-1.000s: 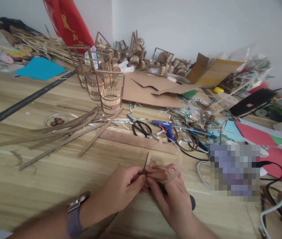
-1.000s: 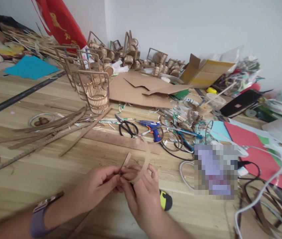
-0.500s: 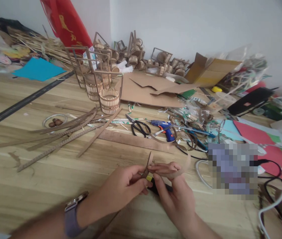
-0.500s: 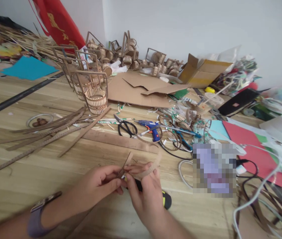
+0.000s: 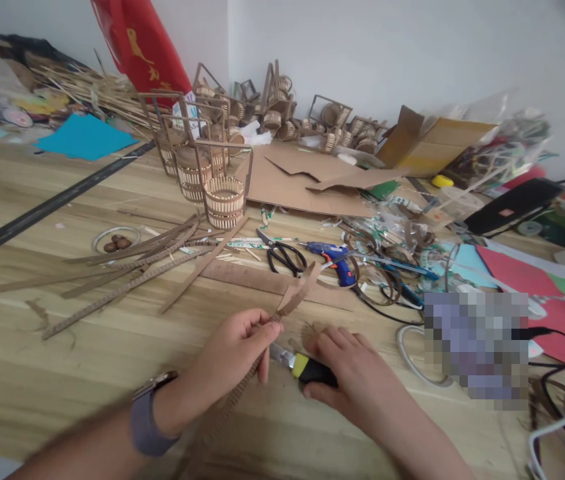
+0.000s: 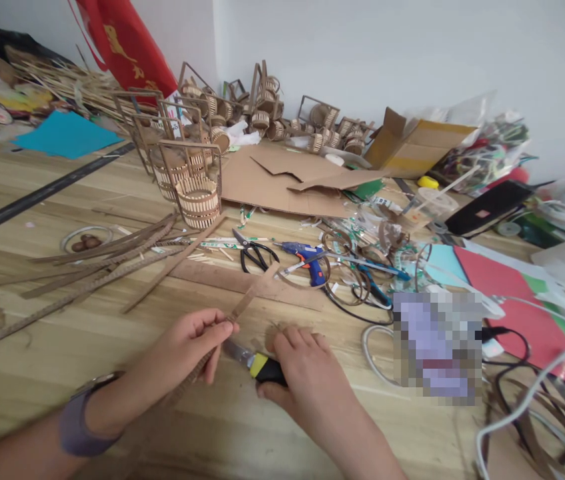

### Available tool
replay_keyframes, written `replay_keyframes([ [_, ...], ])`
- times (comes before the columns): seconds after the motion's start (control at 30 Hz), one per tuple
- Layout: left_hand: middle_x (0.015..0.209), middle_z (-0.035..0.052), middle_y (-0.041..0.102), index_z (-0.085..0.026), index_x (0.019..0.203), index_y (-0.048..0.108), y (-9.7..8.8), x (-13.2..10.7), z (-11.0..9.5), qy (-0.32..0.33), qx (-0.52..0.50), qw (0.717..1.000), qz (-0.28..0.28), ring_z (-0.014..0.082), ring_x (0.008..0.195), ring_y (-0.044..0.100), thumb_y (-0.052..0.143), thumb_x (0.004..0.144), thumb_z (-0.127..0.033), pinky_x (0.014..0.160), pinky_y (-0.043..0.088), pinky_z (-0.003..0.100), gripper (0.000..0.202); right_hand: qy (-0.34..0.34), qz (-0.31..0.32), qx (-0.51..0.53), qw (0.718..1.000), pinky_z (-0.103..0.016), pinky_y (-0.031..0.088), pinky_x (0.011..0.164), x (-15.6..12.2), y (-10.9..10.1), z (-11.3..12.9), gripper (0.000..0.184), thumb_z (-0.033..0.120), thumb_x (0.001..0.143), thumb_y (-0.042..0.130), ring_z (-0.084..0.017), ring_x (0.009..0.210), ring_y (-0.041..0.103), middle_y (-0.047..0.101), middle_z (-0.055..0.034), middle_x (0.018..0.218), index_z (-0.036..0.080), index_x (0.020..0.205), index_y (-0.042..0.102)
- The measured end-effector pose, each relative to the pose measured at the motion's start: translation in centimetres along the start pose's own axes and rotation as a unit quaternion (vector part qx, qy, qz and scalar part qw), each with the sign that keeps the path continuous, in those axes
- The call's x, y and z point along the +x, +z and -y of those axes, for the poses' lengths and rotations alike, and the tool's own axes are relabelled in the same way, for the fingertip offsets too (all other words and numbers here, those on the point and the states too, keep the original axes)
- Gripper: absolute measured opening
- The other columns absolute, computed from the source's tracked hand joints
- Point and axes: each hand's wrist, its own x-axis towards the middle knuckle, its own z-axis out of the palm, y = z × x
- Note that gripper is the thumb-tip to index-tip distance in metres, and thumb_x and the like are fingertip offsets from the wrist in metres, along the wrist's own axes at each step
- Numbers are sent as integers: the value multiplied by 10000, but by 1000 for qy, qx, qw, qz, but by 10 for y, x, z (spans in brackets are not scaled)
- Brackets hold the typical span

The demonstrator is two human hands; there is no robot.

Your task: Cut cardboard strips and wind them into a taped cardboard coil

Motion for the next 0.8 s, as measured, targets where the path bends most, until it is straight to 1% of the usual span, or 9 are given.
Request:
replay_keyframes([
  [0.1, 398, -64, 522, -194, 753, 546, -1, -1, -3, -4, 8, 1000, -23, 101, 395, 422, 501, 867, -482, 464, 314, 217, 313, -4, 24, -4, 1000, -396, 513, 712, 1, 1, 4, 225, 192, 715, 781, -308, 850, 696, 709, -78, 901, 185, 885, 634],
  [0.2, 385, -65, 502, -192, 772, 562, -1, -2, -6, -3, 14, 998, -53, 114, 398, 427, 480, 845, -501, 466, 315, 226, 327, 37, 10, 17, 999, -364, 514, 668, 1, 3, 0, 166, 189, 758, 685, -289, 795, 708, 712, -80, 858, 175, 898, 597],
  [0.27, 380, -70, 482, -184, 820, 590, -2, -2, -9, -1, 14, 997, -75, 126, 405, 434, 456, 834, -506, 474, 326, 235, 349, 67, -14, 53, 996, -332, 507, 612, 1, 2, -4, 161, 205, 800, 608, -260, 721, 711, 714, -64, 807, 176, 953, 569],
  [0.33, 384, -72, 470, -172, 876, 610, -2, -2, -11, -1, 15, 995, -95, 140, 418, 443, 434, 830, -511, 487, 342, 245, 385, 75, -55, 91, 991, -317, 506, 583, -1, -1, -7, 195, 222, 834, 540, -244, 700, 713, 719, -60, 813, 179, 1024, 547],
  [0.43, 402, -72, 460, -161, 927, 618, -1, -2, -14, -8, 23, 993, -113, 156, 445, 460, 413, 830, -535, 507, 364, 257, 437, 30, -102, 125, 987, -321, 536, 641, -3, -9, -5, 265, 214, 875, 462, -234, 789, 721, 724, -82, 926, 185, 1128, 534],
  [0.5, 414, -70, 451, -165, 922, 617, -1, -3, -14, -15, 31, 993, -114, 163, 462, 468, 396, 836, -541, 517, 372, 262, 445, -16, -94, 125, 988, -332, 551, 687, -4, -13, -2, 301, 192, 895, 421, -234, 844, 717, 717, -95, 964, 182, 1173, 537],
  [0.57, 426, -68, 444, -175, 899, 610, 0, -3, -13, -16, 40, 994, -105, 165, 474, 469, 378, 845, -531, 520, 370, 263, 428, -48, -71, 118, 989, -344, 560, 703, -4, -15, 1, 339, 170, 902, 396, -242, 872, 714, 712, -103, 971, 173, 1208, 543],
  [0.7, 459, -53, 456, -210, 744, 559, 1, -3, -9, 14, 67, 994, -80, 158, 492, 467, 358, 892, -498, 530, 359, 263, 381, -52, -28, 111, 992, -368, 576, 737, -4, -16, 3, 400, 147, 903, 388, -255, 908, 714, 713, -118, 1014, 159, 1273, 539],
  [0.8, 476, -37, 472, -226, 609, 467, 1, -4, -7, 26, 93, 993, -63, 150, 494, 466, 354, 925, -487, 539, 350, 266, 425, -46, -15, 116, 992, -380, 583, 773, -3, -16, 3, 421, 138, 897, 391, -255, 937, 711, 711, -122, 1055, 162, 1291, 536],
])
